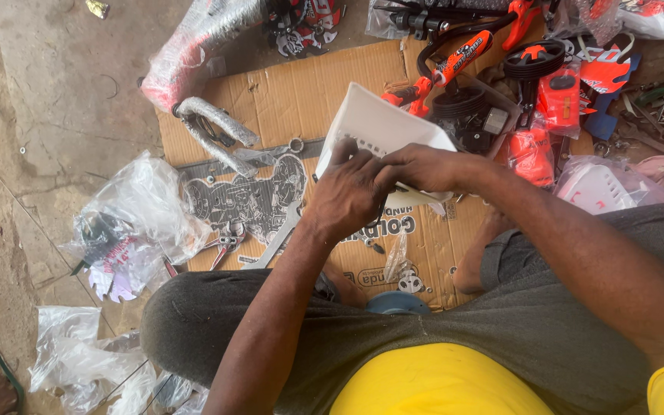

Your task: The person sits on a cardboard sheet and unpacks small metal parts from plastic bags. They then attach a metal bracket to a white plastic basket using a bolt and nut, tightening it with a wrench.

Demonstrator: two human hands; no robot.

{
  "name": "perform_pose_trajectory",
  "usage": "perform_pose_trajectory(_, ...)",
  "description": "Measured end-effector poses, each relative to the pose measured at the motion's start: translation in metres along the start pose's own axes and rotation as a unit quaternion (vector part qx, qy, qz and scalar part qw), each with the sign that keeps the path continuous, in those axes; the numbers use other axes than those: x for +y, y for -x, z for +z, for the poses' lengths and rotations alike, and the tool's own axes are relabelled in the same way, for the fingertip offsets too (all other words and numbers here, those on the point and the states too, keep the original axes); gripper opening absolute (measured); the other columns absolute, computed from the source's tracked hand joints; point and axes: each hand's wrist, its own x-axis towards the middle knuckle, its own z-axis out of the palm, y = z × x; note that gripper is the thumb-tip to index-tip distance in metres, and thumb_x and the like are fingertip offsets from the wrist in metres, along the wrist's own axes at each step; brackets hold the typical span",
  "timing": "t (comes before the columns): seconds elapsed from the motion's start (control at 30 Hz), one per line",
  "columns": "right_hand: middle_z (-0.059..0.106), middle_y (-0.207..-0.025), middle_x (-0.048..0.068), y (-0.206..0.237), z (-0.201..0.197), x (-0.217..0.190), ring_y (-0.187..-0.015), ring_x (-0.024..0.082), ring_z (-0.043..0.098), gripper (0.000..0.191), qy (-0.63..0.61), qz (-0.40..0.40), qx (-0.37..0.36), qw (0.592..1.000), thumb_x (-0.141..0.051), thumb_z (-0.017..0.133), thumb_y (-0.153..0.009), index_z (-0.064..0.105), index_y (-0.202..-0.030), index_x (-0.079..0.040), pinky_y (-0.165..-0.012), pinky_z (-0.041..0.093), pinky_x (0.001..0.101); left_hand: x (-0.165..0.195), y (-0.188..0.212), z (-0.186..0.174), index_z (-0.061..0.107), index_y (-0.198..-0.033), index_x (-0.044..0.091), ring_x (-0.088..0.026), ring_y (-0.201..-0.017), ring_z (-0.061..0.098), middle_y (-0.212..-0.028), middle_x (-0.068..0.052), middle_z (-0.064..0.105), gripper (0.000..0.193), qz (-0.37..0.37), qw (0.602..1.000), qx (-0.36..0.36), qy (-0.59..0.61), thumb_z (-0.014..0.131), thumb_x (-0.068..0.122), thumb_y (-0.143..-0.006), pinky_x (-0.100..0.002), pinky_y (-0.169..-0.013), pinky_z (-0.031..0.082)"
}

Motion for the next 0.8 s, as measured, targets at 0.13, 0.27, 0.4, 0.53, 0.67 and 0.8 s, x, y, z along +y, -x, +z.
perform_pose_trajectory(0.13, 0.058, -0.082, 0.004, 0.009, -0.017, -0.002, -0.068, 0.014, 0.049, 0.029, 0.057, 0.040, 0.007, 0.998, -0.012, 0.059, -0.092, 0.072, -0.116, -0.003, -0.064, 0.044, 0.0298, 0.000, -0.001, -0.002, 0.058, -0.102, 0.012, -0.021, -0.084, 0.064, -0.086, -0.004, 0.069, 0.014, 0.001, 1.000, -0.009, 0.006, 0.070, 0.014, -0.094, -0.041, -0.100, 0.039)
perform_pose_trajectory(0.27, 0.061, -0.086, 0.004, 0.011, -0.016, -0.008, -0.071, 0.015, 0.052, 0.032, 0.076, 0.042, 0.017, 0.996, -0.008, 0.057, -0.088, 0.068, -0.118, -0.005, -0.068, 0.048, 0.0312, 0.000, -0.003, -0.002, 0.056, -0.096, 0.013, -0.020, -0.081, 0.063, -0.081, -0.003, 0.066, 0.016, -0.009, 1.000, -0.016, -0.001, 0.071, 0.016, -0.090, -0.042, -0.100, 0.038)
perform_pose_trajectory(0.4, 0.071, -0.099, 0.002, 0.012, 0.000, -0.015, -0.089, 0.009, 0.062, 0.028, 0.103, -0.023, 0.046, 0.993, -0.022, 0.059, -0.095, 0.068, -0.117, -0.006, -0.080, 0.053, 0.0280, -0.003, -0.001, -0.004, 0.056, -0.098, 0.012, -0.021, -0.078, 0.061, -0.079, -0.003, 0.065, 0.012, -0.004, 1.000, -0.014, -0.007, 0.068, 0.014, -0.097, -0.040, -0.100, 0.038)
perform_pose_trajectory(0.53, 0.071, -0.101, 0.003, 0.011, 0.007, -0.022, -0.092, 0.010, 0.062, 0.032, -0.001, -0.006, 0.037, 0.999, -0.030, 0.062, -0.097, 0.069, -0.118, -0.007, -0.082, 0.053, 0.0292, -0.005, 0.000, -0.005, 0.058, -0.104, 0.013, -0.020, -0.079, 0.061, -0.082, -0.002, 0.066, 0.008, 0.007, 1.000, -0.003, -0.027, 0.063, 0.013, -0.098, -0.039, -0.099, 0.038)
perform_pose_trajectory(0.67, 0.071, -0.093, 0.008, 0.010, 0.000, -0.025, -0.083, 0.016, 0.064, 0.037, 0.210, 0.115, 0.097, 0.966, -0.039, 0.059, -0.102, 0.070, -0.111, -0.005, -0.076, 0.053, 0.0327, -0.003, -0.001, -0.006, 0.060, -0.109, 0.016, -0.019, -0.075, 0.060, -0.074, -0.001, 0.063, 0.009, -0.014, 0.999, -0.025, -0.023, 0.063, 0.013, -0.101, -0.040, -0.099, 0.039)
perform_pose_trajectory(0.8, 0.066, -0.086, 0.005, 0.016, -0.013, -0.019, -0.079, 0.013, 0.059, 0.029, 0.248, 0.020, 0.064, 0.966, -0.030, 0.056, -0.101, 0.067, -0.104, -0.003, -0.073, 0.050, 0.0322, -0.004, -0.001, -0.011, 0.056, -0.104, 0.013, -0.020, -0.081, 0.061, -0.077, -0.001, 0.060, 0.012, 0.006, 0.999, 0.005, -0.038, 0.066, 0.017, -0.099, -0.042, -0.103, 0.038)
